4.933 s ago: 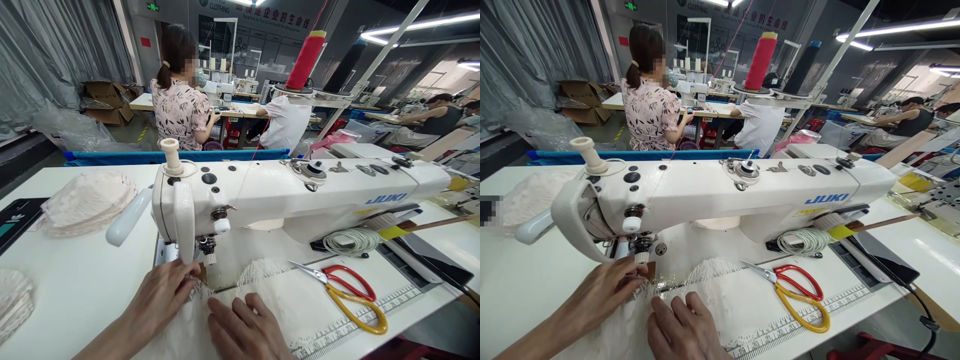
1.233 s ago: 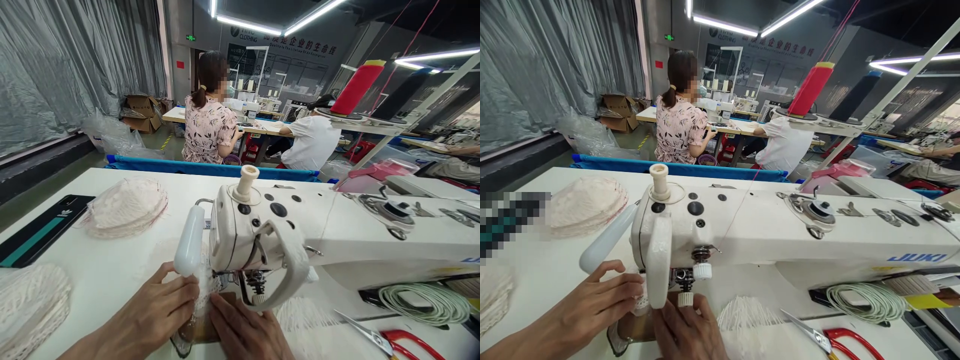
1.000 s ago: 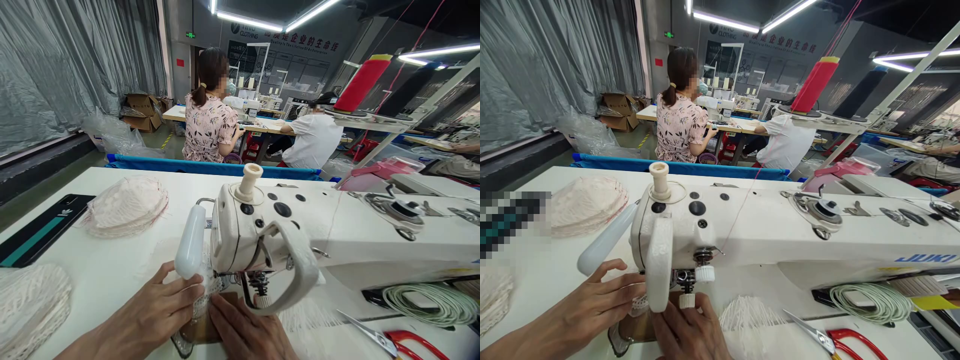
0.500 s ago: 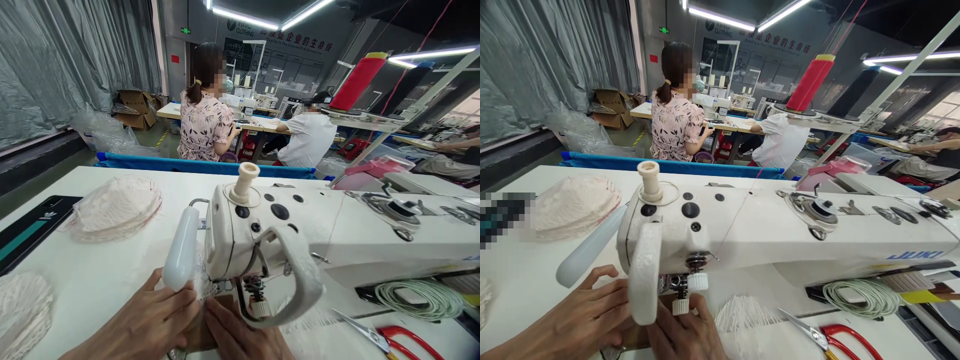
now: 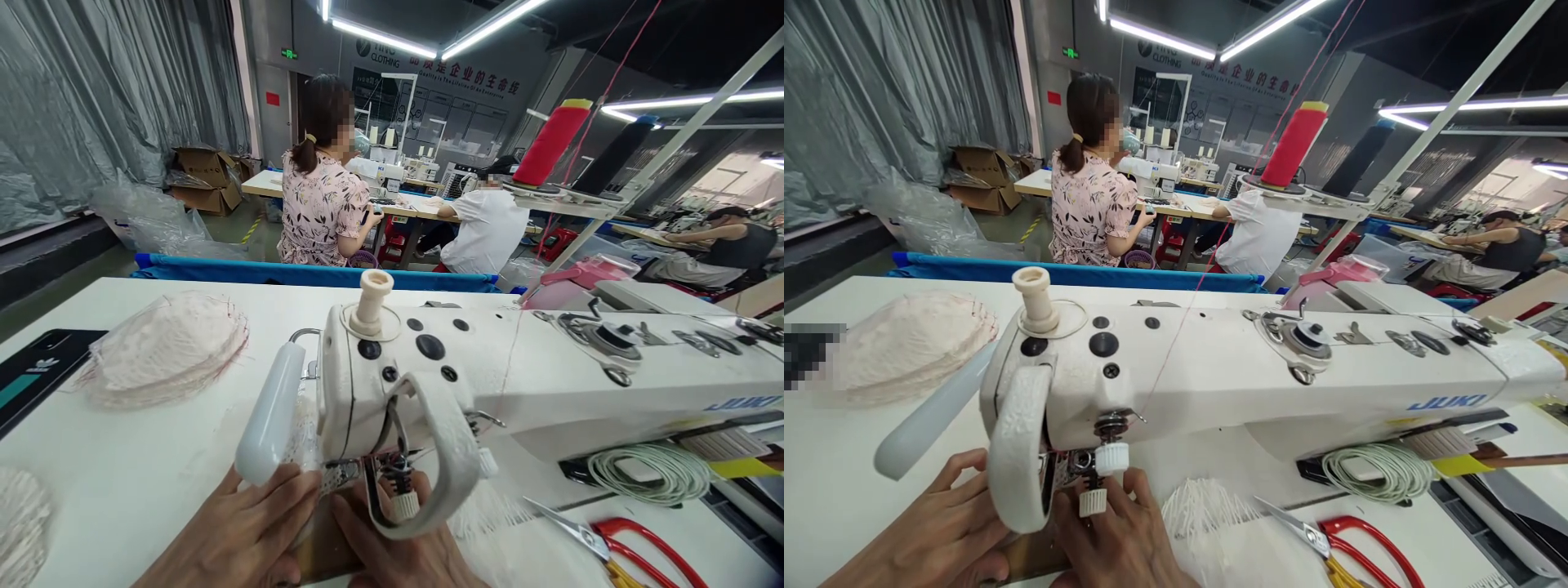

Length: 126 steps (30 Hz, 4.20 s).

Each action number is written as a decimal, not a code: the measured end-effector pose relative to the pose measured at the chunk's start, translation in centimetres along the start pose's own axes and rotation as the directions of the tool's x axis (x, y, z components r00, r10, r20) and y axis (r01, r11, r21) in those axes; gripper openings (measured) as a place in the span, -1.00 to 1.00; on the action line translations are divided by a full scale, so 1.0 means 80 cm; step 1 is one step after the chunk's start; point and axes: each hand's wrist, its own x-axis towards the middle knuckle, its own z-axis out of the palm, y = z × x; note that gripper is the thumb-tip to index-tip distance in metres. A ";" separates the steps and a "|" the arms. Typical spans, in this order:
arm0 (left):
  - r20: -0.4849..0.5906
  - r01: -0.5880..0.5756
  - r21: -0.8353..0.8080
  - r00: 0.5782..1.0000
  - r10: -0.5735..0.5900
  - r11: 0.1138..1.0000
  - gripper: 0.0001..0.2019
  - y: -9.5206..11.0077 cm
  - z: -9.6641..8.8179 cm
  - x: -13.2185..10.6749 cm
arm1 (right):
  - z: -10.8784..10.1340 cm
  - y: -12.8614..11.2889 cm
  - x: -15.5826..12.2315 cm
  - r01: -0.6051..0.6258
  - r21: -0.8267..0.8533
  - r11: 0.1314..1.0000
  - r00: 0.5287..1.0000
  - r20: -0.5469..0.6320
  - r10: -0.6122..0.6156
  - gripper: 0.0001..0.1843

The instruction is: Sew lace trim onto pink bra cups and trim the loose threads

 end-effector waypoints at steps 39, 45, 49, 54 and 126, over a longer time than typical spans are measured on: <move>-0.034 0.093 0.045 0.995 -0.091 0.995 -0.73 -0.008 0.010 0.005 | 0.011 0.005 -0.002 -0.014 -0.076 0.997 1.000 -0.004 0.014 -0.38; -0.029 0.113 0.088 0.993 -0.111 0.990 -0.75 -0.009 0.005 0.008 | 0.022 0.001 -0.005 -0.033 -0.029 0.999 0.993 -0.117 0.029 -0.29; 0.062 0.129 0.218 0.987 -0.145 0.967 -0.72 0.010 0.007 0.005 | 0.005 -0.003 0.006 -0.037 -0.031 0.999 0.985 -0.169 0.031 -0.30; -0.010 0.068 0.269 0.998 -0.068 0.961 -0.62 0.051 0.003 -0.006 | -0.009 -0.010 0.007 -0.028 0.013 1.000 0.993 -0.114 0.029 -0.25; -0.004 0.162 0.064 0.987 -0.162 0.985 -0.74 0.024 0.025 0.020 | 0.011 0.009 -0.002 -0.048 0.172 0.984 0.992 -0.110 0.068 -0.35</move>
